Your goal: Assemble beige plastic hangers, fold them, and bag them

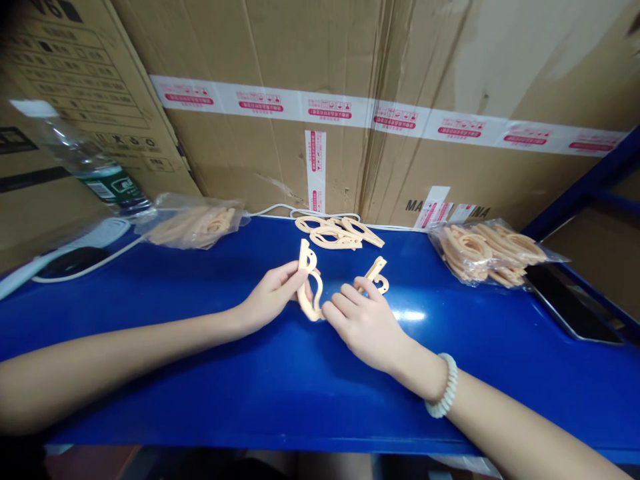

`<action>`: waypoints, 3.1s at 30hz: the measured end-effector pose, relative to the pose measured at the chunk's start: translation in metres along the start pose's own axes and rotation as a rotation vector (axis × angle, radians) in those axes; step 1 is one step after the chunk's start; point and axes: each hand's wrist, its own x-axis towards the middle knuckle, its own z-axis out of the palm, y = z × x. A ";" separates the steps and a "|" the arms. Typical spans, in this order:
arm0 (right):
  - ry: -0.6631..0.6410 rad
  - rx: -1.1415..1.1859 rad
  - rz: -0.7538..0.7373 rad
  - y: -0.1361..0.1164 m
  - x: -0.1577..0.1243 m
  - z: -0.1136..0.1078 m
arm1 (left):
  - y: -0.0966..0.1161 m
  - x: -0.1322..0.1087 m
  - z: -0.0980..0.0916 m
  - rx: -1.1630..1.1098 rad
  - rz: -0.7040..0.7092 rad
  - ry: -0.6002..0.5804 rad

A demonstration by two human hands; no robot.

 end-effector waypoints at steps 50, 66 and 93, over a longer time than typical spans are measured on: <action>-0.299 0.449 0.270 0.068 -0.020 -0.003 | 0.014 0.010 -0.004 -0.379 -0.211 0.071; -0.195 0.381 0.078 0.009 -0.002 -0.014 | 0.004 -0.013 -0.007 -0.043 0.063 0.009; 0.012 1.307 0.432 0.008 -0.002 -0.015 | 0.008 -0.027 -0.009 0.389 0.421 0.057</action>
